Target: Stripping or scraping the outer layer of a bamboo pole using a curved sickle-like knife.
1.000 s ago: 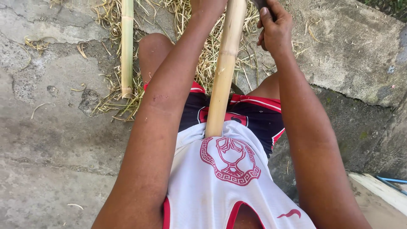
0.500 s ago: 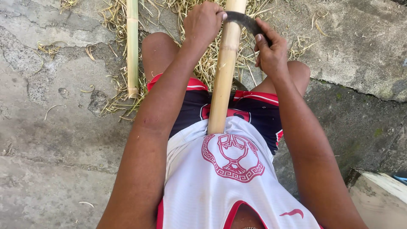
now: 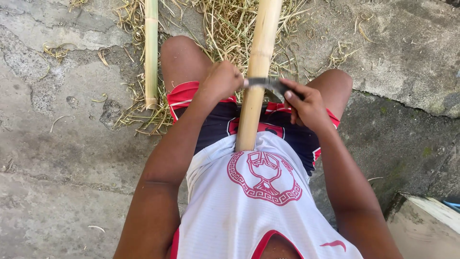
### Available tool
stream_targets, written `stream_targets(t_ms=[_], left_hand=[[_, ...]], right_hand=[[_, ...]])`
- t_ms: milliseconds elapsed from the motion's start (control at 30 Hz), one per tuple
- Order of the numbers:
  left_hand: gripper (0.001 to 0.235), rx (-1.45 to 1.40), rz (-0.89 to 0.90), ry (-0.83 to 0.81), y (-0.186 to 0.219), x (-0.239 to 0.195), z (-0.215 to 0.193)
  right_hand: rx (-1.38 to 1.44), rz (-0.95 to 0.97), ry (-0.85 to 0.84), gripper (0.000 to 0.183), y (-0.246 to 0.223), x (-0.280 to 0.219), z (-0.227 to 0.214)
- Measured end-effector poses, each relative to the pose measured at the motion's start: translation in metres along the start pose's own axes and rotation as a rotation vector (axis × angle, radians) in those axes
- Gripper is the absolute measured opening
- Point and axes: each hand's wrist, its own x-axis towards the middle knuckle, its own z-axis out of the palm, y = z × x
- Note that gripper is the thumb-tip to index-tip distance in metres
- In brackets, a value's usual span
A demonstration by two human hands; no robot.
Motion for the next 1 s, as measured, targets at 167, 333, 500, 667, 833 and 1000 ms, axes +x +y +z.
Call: stream_targets(t_ms=[167,333,500,667,833,1000], left_hand=[[0.012,-0.153,-0.061,0.025,0.012,0.032,-0.003],[0.012,-0.173,0.111,0.514,0.0,0.111,0.012],[0.012,-0.295,0.086,0.418,-0.02,0.14,0.023],[0.015,-0.271,0.09,0.401,-0.009,0.097,0.012],[0.018,-0.219,0.027,0.298,-0.006,0.047,0.003],[0.019,-0.348,-0.036,-0.275,-0.028,-0.002,-0.005]], right_hand=[[-0.06,-0.172,0.077,0.041,-0.012,0.038,-0.009],[-0.134,-0.333,0.2,0.043,-0.047,0.082,0.0],[-0.238,-0.377,0.242,0.043,-0.056,0.085,0.002],[-0.288,-0.341,0.239,0.042,-0.057,0.058,0.011],[-0.285,-0.367,0.203,0.043,-0.031,0.031,0.009],[-0.196,-0.016,-0.016,0.042,-0.034,-0.012,0.003]])
